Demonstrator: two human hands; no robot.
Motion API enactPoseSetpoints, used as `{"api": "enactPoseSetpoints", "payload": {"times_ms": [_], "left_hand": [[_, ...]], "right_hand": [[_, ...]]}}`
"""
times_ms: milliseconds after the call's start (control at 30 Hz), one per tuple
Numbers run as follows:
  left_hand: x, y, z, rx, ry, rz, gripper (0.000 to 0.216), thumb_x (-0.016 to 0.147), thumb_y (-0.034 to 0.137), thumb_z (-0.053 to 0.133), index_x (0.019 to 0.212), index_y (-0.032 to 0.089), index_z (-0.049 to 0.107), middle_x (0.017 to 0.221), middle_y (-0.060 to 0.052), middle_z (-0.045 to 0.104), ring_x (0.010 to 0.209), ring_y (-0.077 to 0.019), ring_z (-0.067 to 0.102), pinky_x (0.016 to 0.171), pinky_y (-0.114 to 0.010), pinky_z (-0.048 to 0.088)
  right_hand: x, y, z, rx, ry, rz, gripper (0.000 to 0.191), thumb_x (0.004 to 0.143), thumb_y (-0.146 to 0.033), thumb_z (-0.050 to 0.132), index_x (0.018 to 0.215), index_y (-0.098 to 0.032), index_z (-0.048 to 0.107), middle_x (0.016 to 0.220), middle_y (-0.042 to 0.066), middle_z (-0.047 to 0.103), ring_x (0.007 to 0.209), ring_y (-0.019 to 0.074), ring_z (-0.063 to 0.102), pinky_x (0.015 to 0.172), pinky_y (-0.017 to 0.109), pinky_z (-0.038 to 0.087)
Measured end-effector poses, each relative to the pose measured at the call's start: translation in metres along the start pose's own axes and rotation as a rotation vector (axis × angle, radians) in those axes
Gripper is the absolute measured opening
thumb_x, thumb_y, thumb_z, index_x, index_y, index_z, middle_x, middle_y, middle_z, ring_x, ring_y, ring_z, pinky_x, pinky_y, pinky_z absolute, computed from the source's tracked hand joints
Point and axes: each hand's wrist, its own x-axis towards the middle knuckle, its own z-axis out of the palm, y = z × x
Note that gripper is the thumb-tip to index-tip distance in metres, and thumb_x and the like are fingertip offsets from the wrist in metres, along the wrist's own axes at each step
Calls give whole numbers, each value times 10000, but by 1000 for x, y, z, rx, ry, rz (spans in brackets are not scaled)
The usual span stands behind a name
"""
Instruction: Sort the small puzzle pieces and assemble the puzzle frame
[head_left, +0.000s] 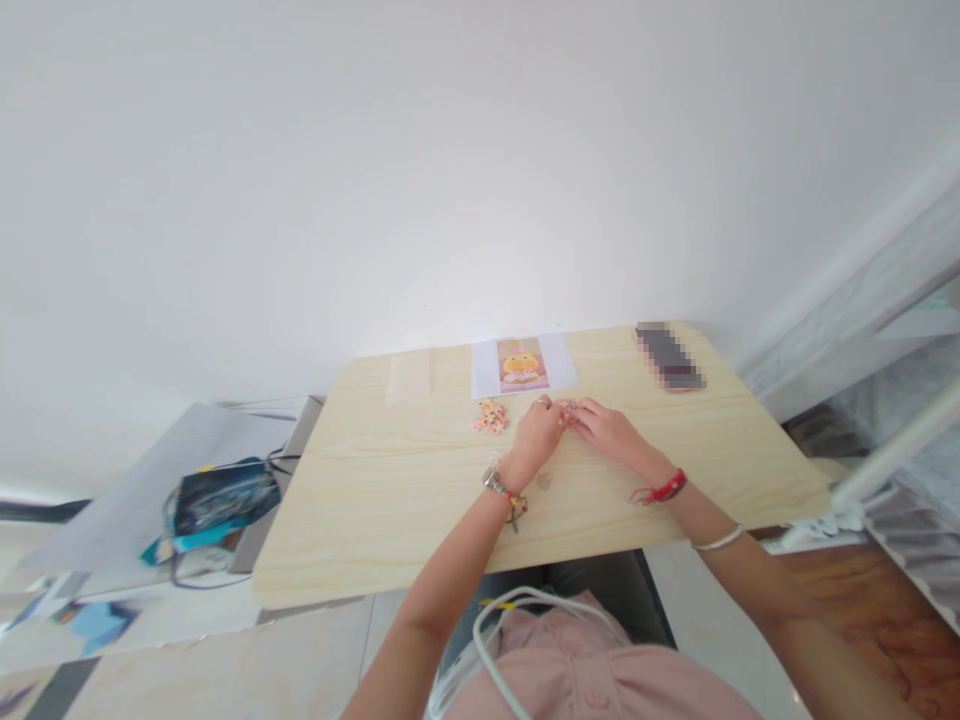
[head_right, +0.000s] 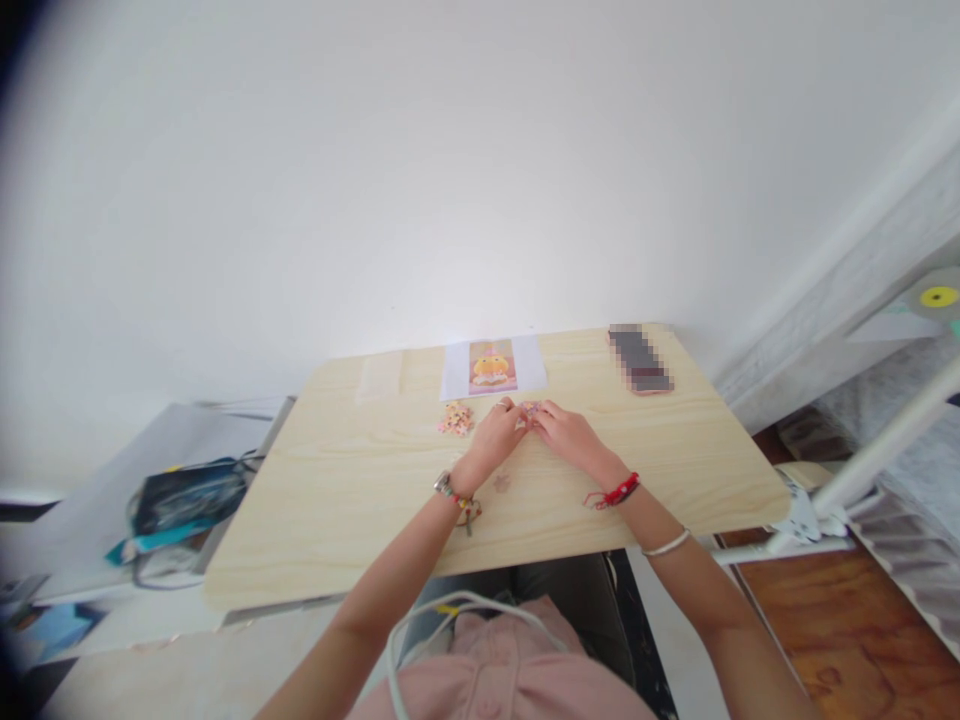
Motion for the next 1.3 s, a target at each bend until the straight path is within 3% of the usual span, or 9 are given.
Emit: {"api": "enactPoseSetpoints", "payload": {"times_ms": [200, 367, 600, 833, 1100, 1300], "left_hand": [[1, 2, 4, -24, -37, -29, 209, 862, 279, 422, 980, 154, 540, 953, -77, 503, 892, -169, 532, 736, -262, 449], [-11, -7, -4, -108, -8, -33, 208, 784, 183, 546, 990, 160, 555, 974, -61, 507, 897, -158, 540, 794, -265, 441], [-62, -30, -20, -185, 30, -140, 176, 755, 160, 573, 930, 146, 590, 926, -59, 514, 855, -168, 552, 805, -305, 448], [-105, -16, -10, -119, -28, -152, 170, 767, 209, 566, 932, 171, 581, 925, -51, 500, 854, -167, 541, 761, -289, 459], [-103, -7, -2, -101, -67, -153, 139, 782, 221, 550, 905, 167, 584, 947, -74, 509, 862, -173, 534, 745, -289, 460], [-100, -16, -11, -115, 24, -112, 128, 775, 223, 555, 894, 184, 584, 902, -43, 502, 832, -157, 539, 740, -274, 461]], "right_hand": [[-3, -1, 7, -32, 9, 51, 222, 871, -208, 387, 991, -149, 565, 1011, 98, 559, 909, 196, 566, 804, 339, 484], [-14, -15, 5, 72, -16, 19, 207, 848, -196, 415, 974, -185, 579, 1022, 85, 545, 975, 195, 538, 834, 347, 467], [-24, -47, 4, 201, -232, -97, 188, 823, -232, 489, 976, -188, 590, 964, 64, 528, 854, 163, 553, 790, 309, 453], [-24, -56, 8, 210, -253, -124, 174, 841, -245, 473, 967, -186, 577, 955, 56, 520, 823, 145, 547, 752, 274, 445], [-22, -56, 12, 140, -265, -112, 114, 842, -215, 466, 877, -159, 559, 911, 60, 511, 750, 143, 543, 688, 269, 446], [-9, -53, 11, 157, -225, -141, 122, 844, -233, 470, 909, -162, 545, 920, 59, 511, 792, 154, 540, 707, 282, 444]]}}
